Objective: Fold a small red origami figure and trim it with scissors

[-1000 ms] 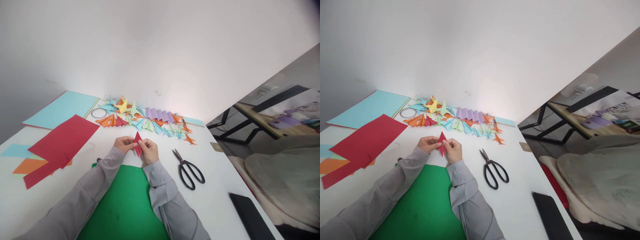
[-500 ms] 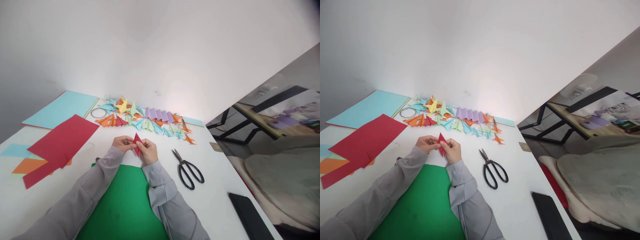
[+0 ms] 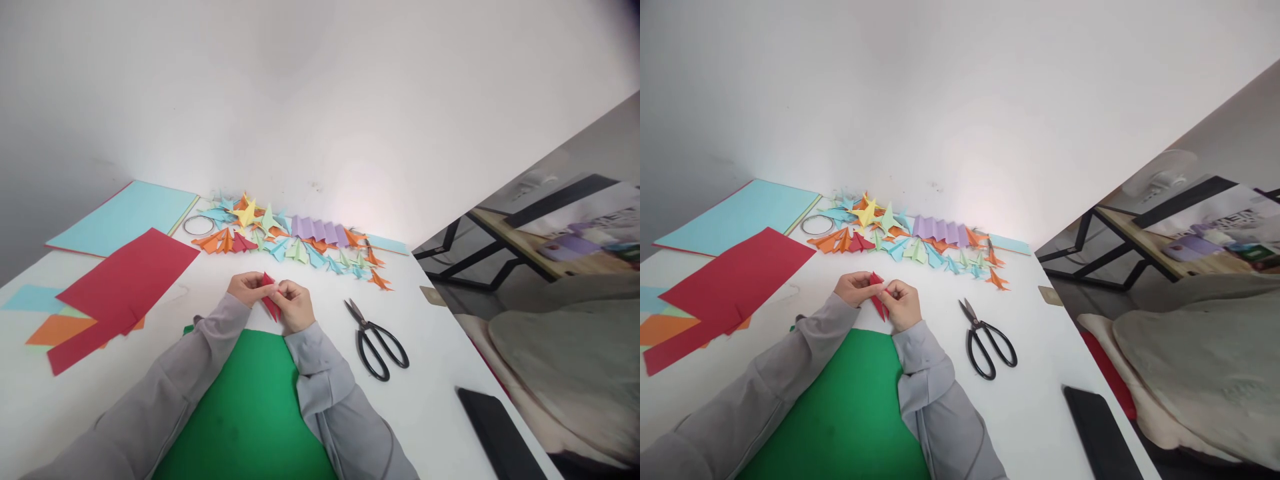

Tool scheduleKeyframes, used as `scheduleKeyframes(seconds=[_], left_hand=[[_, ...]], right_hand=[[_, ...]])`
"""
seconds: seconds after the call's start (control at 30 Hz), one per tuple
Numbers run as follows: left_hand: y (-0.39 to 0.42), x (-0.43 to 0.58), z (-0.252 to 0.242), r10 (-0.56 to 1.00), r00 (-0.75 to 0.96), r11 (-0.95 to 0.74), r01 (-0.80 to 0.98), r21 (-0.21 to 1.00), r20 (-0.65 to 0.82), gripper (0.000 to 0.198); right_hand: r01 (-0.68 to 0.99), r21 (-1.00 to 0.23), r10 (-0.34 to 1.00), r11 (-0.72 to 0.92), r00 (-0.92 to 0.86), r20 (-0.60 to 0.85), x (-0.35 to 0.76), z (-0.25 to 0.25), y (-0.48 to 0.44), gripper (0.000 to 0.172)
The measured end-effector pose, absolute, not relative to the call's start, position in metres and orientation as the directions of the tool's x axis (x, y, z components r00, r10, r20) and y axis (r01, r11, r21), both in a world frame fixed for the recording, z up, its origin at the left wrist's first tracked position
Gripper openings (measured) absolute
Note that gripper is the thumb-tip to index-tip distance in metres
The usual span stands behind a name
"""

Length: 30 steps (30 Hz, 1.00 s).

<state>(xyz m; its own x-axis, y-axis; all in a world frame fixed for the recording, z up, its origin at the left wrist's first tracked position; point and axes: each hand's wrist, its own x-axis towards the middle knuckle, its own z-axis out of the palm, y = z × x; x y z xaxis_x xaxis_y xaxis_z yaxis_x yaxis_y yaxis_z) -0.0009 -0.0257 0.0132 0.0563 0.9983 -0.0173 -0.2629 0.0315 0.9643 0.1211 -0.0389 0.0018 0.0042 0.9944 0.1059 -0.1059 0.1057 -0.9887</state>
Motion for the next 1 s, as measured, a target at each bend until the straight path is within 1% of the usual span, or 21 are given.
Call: scheduleKeyframes(seconds=[0.1,0.23,0.4,0.53,0.67,0.77,0.87,1.0], left_hand=[[-0.025,-0.002,0.013,0.999,0.039,0.012,-0.263,0.965,-0.002,0.023],[-0.025,-0.002,0.014,0.999,0.036,0.041,-0.251,0.967,-0.033,0.029],[-0.029,-0.002,0.022,0.996,0.025,0.091,-0.269,0.959,-0.087,0.031],[-0.029,-0.002,0.025,0.993,0.013,0.115,-0.304,0.946,-0.117,0.033],[-0.026,0.000,0.021,0.990,-0.031,0.116,-0.350,0.930,-0.136,0.038],[-0.023,0.002,0.016,0.992,0.003,0.112,-0.429,0.896,-0.123,0.040],[-0.023,0.001,0.013,0.991,0.067,0.132,-0.437,0.890,-0.114,0.035],[-0.026,-0.002,0.011,0.981,0.130,0.189,-0.465,0.865,-0.144,0.037]], right_hand=[[-0.080,-0.993,0.996,0.088,-0.013,0.089,0.118,0.003,-0.041,0.034],[-0.094,-0.994,0.998,0.062,0.001,0.062,0.118,0.002,-0.041,0.032],[-0.097,-0.995,0.999,0.026,-0.034,0.029,0.118,-0.001,-0.040,0.031],[-0.063,-0.997,0.997,0.039,-0.065,0.043,0.117,0.001,-0.042,0.032],[-0.065,-0.996,0.997,0.065,-0.043,0.068,0.116,0.002,-0.042,0.033],[-0.094,-0.993,0.997,0.072,-0.001,0.072,0.119,0.000,-0.040,0.033],[-0.159,-0.985,0.998,0.063,0.035,0.058,0.122,-0.004,-0.037,0.033],[-0.254,-0.967,0.998,0.033,0.056,0.019,0.123,-0.009,-0.034,0.034]])
